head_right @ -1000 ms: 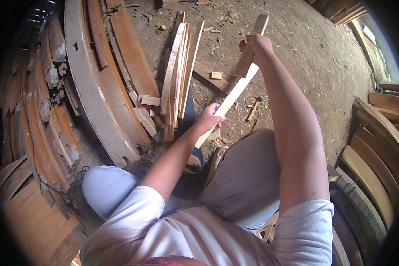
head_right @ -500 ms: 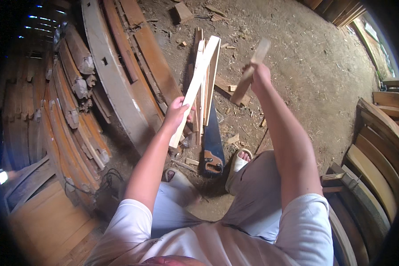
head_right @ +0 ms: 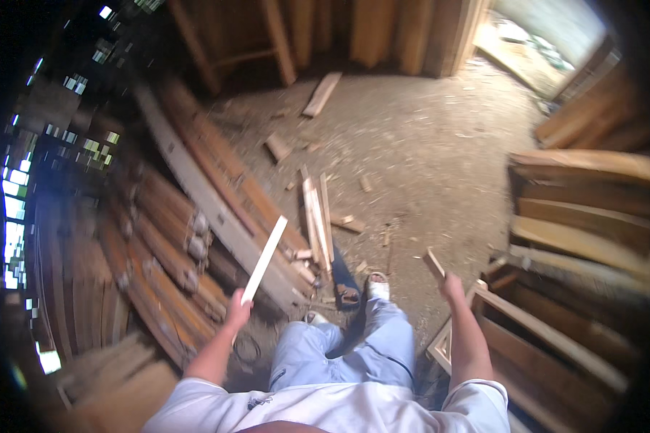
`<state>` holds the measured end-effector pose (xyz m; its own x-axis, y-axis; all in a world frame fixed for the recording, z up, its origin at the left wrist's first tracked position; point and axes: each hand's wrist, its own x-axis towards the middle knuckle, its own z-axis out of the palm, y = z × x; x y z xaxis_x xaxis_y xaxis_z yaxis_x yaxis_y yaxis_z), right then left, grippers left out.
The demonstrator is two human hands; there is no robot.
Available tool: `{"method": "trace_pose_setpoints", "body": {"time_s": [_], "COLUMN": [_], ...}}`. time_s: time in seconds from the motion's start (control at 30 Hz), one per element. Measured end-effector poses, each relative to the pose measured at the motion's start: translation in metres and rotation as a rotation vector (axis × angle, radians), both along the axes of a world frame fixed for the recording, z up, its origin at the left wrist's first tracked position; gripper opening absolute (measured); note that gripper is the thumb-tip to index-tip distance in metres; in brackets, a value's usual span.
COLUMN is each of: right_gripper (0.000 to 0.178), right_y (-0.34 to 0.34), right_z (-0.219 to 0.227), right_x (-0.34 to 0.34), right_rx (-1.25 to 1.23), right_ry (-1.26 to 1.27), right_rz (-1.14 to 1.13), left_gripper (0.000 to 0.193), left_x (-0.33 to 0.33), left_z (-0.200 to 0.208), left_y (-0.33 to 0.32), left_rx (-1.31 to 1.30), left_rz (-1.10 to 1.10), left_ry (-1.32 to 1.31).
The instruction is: The person sits on the floor of a workshop and sorts through a pile of thin wooden strips. They pick up pieces, inspect them, and place them into a neat stack. The person then stands up and continues to organize the wood pieces on a nearby workbench.
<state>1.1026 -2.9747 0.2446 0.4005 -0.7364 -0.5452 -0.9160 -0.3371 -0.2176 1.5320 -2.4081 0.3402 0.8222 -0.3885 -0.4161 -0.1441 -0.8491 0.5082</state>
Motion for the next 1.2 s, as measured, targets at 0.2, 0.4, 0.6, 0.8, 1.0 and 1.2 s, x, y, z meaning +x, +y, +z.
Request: {"method": "trace_pose_setpoints", "body": {"time_s": [0.2, 0.4, 0.6, 0.8, 1.0, 1.2], "right_gripper": [0.027, 0.022, 0.027, 0.03, 0.042, 0.057], "right_y": [0.203, 0.513, 0.857, 1.021, 1.068, 1.157], "right_z": [0.075, 0.169, 0.154, 0.119, 0.108, 0.094], "right_x": [-0.303, -0.293, -0.123, 0.014, 0.064, 0.005], "right_rx": [0.116, -0.02, 0.159, 0.24, 0.249, 0.129], "right_ry": [0.187, -0.187, -0.18, -0.034, -0.198, -0.419], "right_rz": [-0.907, -1.596, -2.246, -2.125, -2.761, -3.094], "left_gripper": [0.024, 0.026, 0.043, 0.036, 0.044, 0.049], "left_x": [-0.019, -0.01, -0.018, -0.042, -0.213, -0.408], "left_z": [-0.001, -0.077, -0.013, -0.043, 0.005, 0.038], "left_y": [-0.053, -0.108, -0.186, -0.212, -0.178, -0.065], "left_rx": [0.277, 0.043, 0.345, 0.411, 0.405, 0.133], "left_rz": [-0.185, -0.753, -1.241, -1.509, -2.061, -2.255], "left_ry": [0.209, 0.173, 0.072, 0.184, -0.312, -0.278]}}
